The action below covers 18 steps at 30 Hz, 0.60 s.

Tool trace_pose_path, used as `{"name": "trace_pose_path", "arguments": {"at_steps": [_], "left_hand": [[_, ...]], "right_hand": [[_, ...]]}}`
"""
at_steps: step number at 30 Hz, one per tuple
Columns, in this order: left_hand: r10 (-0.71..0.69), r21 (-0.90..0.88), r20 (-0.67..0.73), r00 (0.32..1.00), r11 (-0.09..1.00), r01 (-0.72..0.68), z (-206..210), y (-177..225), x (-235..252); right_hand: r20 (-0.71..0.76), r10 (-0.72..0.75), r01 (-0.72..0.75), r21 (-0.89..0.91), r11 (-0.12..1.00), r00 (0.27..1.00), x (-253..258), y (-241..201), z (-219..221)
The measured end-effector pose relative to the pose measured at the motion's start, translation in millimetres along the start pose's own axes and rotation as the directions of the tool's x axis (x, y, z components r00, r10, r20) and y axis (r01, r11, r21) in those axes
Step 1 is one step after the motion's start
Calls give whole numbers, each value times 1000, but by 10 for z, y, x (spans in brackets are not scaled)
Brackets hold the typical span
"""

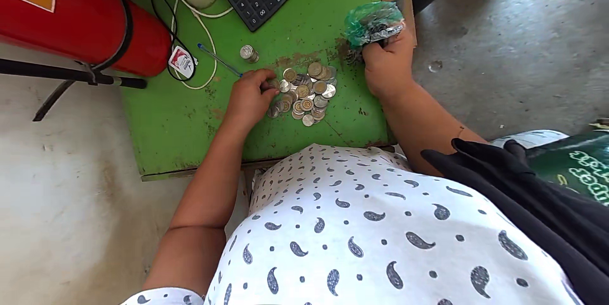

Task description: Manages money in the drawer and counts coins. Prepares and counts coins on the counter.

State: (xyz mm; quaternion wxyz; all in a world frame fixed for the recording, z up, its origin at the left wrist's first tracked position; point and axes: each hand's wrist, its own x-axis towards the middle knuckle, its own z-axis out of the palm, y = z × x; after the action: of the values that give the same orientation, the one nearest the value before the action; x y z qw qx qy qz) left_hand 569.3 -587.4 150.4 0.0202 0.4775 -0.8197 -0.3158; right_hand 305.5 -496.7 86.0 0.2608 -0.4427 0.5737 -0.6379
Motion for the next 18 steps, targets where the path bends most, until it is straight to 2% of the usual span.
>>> {"name": "trace_pose_path", "arguments": {"at_steps": [4, 5, 7, 8, 10, 12, 13, 14, 15, 18], "left_hand": [[-36, -36, 15, 999, 999, 36, -41, 53, 38], [-54, -98, 21, 998, 994, 56, -55, 50, 51], [-91, -350, 60, 994, 931, 106, -66, 25, 74], [-107, -516, 89, 990, 845, 138, -65, 28, 80], [-167, -772, 170, 971, 590, 237, -89, 67, 94], [-251, -877, 214, 944, 377, 299, -110, 131, 133], [-268, -885, 222, 937, 349, 309, -112, 154, 157], [-265, -868, 214, 940, 390, 307, -103, 168, 181], [-240, -825, 191, 952, 487, 288, -83, 171, 206], [-97, -506, 57, 994, 855, 112, 11, 181, 273]], "right_hand": [[-4, 17, -17, 11, 1000, 1000, -1, -17, 2], [-3, 20, -19, 11, 1000, 1000, -2, -16, 2], [0, 15, -15, 17, 1000, 1000, -5, -13, 0], [0, 14, -14, 28, 1000, 1000, -5, -11, 0], [4, 12, -12, 40, 999, 1000, -1, 1, 0], [3, 15, -16, 34, 999, 1000, 1, 2, 4], [-1, 20, -20, 30, 999, 1000, 1, 5, 6], [-3, 22, -22, 26, 999, 1000, 2, 9, 8], [-3, 19, -19, 24, 1000, 1000, 4, 12, 8], [2, 27, -27, 19, 999, 1000, 9, -4, 6]]}}
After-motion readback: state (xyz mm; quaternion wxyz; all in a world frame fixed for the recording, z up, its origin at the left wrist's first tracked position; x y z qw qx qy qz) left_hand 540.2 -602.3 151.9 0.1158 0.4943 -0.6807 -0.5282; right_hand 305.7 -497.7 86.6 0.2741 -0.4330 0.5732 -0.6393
